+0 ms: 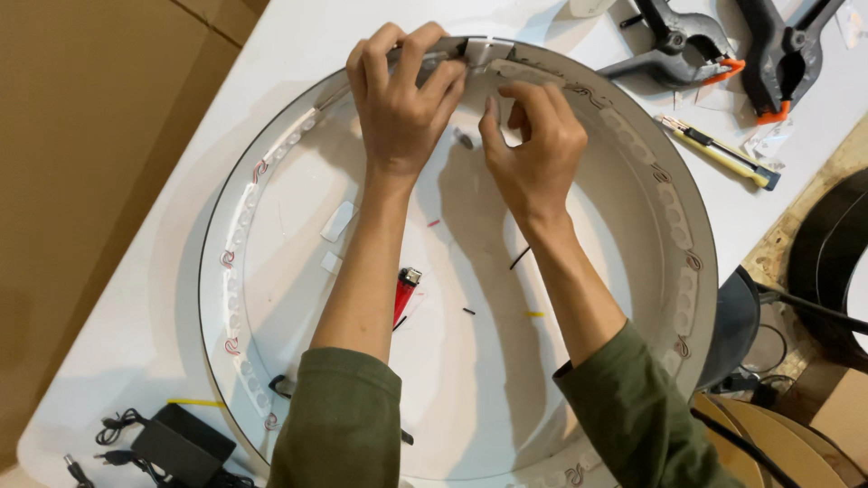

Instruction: The person is assembling an LED light ring by hand. They are seen inserting small components into the circular frame and manipulating wires. The workspace is cluttered with tools and parts.

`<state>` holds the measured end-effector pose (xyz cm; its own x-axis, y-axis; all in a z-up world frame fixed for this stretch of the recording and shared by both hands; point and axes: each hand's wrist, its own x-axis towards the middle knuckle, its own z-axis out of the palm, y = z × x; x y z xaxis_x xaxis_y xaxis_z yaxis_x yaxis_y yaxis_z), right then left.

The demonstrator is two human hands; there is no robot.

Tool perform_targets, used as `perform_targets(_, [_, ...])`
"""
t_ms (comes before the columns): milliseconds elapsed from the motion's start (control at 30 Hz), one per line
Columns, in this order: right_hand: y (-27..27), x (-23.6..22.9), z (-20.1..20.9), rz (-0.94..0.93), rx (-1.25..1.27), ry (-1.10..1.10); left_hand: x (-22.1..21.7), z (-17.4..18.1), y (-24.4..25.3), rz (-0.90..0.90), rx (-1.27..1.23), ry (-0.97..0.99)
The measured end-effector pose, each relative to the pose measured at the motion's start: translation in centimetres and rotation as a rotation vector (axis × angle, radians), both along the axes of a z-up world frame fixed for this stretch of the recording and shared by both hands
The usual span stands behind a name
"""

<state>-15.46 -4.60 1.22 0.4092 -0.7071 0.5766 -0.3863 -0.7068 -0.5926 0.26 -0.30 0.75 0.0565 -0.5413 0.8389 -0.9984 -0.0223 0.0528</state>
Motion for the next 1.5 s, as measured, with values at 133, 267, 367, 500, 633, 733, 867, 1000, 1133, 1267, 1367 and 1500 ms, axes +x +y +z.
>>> perform_targets(133, [0.5, 1.1, -0.3, -0.049, 0.054, 0.005, -0.2, -0.2, -0.1, 0.021, 0.013, 0.001])
perform_targets(267, [0.8, 2.2, -0.1, -0.12, 0.138, -0.034, -0.3, 0.2, -0.1, 0.044, 0.032, 0.01])
perform_targets(367, [0.6, 3.0, 0.3, -0.149, 0.129, -0.024, -0.3, 0.4, -0.2, 0.052, 0.036, 0.016])
perform_targets(500, [-0.2, 3.4, -0.4, -0.18, 0.117, 0.052, -0.3, 0.1, -0.2, 0.07, 0.053, 0.038])
perform_targets(633, [-0.3, 3.7, -0.3, -0.189, 0.152, 0.085, -0.3, 0.0, -0.2, 0.085, 0.059, 0.037])
perform_targets(733, [-0.5, 3.8, -0.1, -0.19, 0.073, 0.089, -0.3, 0.1, -0.3, 0.086, 0.035, 0.033])
perform_targets(867, [-0.7, 3.8, -0.1, -0.202, 0.075, 0.152, -0.3, 0.0, -0.3, 0.088, 0.034, 0.031])
perform_targets(1000, [-1.0, 3.9, -0.1, -0.2, 0.016, 0.196, -0.1, -0.1, -0.3, 0.1, 0.013, 0.007])
perform_targets(1133, [-0.6, 3.9, 0.0, -0.202, 0.071, 0.181, -0.1, -0.1, -0.2, 0.096, 0.021, 0.015])
perform_targets(1267, [0.0, 4.3, -0.2, -0.205, 0.002, 0.104, -0.1, 0.0, -0.3, 0.095, 0.015, 0.025])
perform_targets(1367, [0.2, 4.6, -0.3, -0.228, -0.073, 0.09, -0.1, -0.1, -0.3, 0.089, 0.019, 0.026])
perform_targets(1500, [0.2, 5.1, -0.4, -0.284, -0.108, 0.148, 0.0, -0.1, -0.4, 0.091, 0.021, 0.02])
